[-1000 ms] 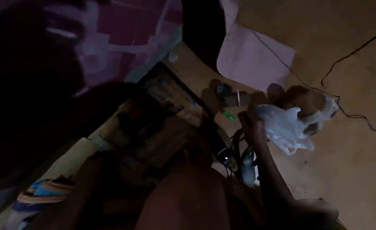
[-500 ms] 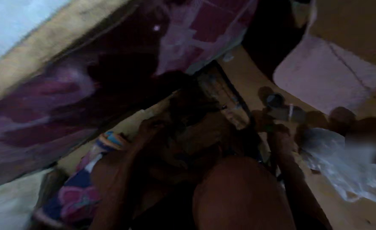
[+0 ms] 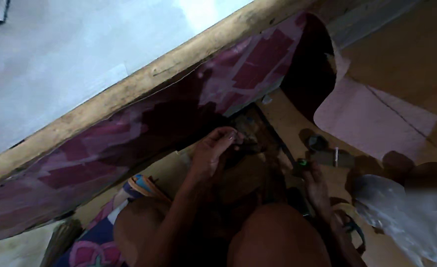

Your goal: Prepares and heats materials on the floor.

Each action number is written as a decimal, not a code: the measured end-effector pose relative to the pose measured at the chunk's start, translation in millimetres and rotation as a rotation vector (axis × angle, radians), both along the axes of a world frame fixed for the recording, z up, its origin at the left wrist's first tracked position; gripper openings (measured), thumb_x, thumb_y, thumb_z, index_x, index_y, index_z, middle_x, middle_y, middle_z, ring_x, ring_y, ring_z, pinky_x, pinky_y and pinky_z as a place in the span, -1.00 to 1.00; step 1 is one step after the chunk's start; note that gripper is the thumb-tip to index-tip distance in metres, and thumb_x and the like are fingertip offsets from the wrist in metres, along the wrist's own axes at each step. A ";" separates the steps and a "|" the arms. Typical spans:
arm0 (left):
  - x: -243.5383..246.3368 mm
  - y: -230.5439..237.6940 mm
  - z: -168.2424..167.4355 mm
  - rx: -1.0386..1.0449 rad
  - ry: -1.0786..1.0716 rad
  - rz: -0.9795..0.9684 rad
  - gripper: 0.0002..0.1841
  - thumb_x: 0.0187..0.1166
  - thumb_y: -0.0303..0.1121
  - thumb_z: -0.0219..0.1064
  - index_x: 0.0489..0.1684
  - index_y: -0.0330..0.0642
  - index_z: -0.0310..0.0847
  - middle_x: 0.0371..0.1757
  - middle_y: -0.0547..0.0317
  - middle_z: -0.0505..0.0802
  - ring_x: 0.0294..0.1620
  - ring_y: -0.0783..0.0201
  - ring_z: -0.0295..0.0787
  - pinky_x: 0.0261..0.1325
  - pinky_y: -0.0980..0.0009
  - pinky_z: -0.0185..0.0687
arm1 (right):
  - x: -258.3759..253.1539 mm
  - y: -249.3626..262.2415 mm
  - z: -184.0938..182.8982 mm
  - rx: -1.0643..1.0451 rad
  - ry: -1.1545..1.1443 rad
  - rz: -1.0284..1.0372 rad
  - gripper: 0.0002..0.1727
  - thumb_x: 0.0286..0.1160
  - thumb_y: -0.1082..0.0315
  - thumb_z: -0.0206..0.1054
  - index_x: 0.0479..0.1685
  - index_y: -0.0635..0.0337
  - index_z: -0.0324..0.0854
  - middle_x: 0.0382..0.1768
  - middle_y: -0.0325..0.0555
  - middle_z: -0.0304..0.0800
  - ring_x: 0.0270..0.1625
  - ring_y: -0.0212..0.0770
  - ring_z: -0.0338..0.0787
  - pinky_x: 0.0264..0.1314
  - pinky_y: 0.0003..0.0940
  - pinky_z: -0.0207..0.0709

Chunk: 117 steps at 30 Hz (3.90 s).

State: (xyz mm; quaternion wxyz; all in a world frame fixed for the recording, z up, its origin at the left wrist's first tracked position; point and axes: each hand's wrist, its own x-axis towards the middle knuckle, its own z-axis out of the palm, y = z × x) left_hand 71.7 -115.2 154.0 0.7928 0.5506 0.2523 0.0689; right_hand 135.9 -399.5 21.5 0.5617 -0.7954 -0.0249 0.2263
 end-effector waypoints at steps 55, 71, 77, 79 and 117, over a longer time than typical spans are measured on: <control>9.9 -36.7 -29.1 0.462 -0.015 0.012 -0.88 0.55 -0.48 0.44 -0.08 -0.31 0.83 -0.19 0.20 0.92 -0.15 0.41 0.85 0.05 0.46 0.79 | 38.1 89.3 43.5 0.480 -0.056 0.136 -0.76 0.70 0.33 0.17 0.05 0.32 0.63 -0.35 -0.37 0.73 -0.41 -0.57 0.67 -0.33 -0.62 0.62; 20.9 -36.1 -77.0 0.691 -0.031 0.234 -0.85 0.48 -0.56 0.46 -0.07 -0.35 0.83 -0.15 0.17 0.93 -0.15 0.50 0.85 0.01 0.53 0.78 | 52.6 137.5 22.2 0.242 0.172 0.251 -0.45 0.92 0.18 -0.22 -0.19 0.28 0.67 -0.52 -0.33 0.58 -0.52 -0.51 0.50 -0.40 -0.58 0.44; 21.4 -36.1 -78.6 0.651 0.032 0.269 -0.85 0.45 -0.57 0.49 -0.08 -0.35 0.82 -0.15 0.16 0.92 -0.16 0.47 0.85 0.01 0.48 0.79 | 51.1 143.9 19.6 0.220 0.162 0.266 -0.45 0.93 0.28 -0.30 0.02 0.42 0.63 -0.39 -0.21 0.66 -0.41 -0.49 0.57 -0.27 -0.55 0.52; 21.1 -36.5 -81.7 0.620 -0.009 0.290 -0.86 0.45 -0.59 0.48 -0.10 -0.36 0.82 -0.17 0.18 0.93 -0.17 0.48 0.85 -0.02 0.50 0.80 | 49.4 144.2 24.3 0.223 0.144 0.256 -0.47 0.92 0.30 -0.30 -0.02 0.40 0.63 -0.43 -0.24 0.63 -0.42 -0.51 0.55 -0.28 -0.56 0.51; 20.1 -39.1 -91.8 0.744 -0.100 0.243 -0.86 0.49 -0.57 0.46 -0.07 -0.34 0.83 -0.14 0.17 0.94 -0.15 0.45 0.88 0.00 0.48 0.83 | 53.1 144.3 12.8 0.205 0.167 0.309 -0.40 0.94 0.21 -0.31 -0.18 0.31 0.67 -0.51 -0.28 0.56 -0.48 -0.48 0.50 -0.35 -0.54 0.45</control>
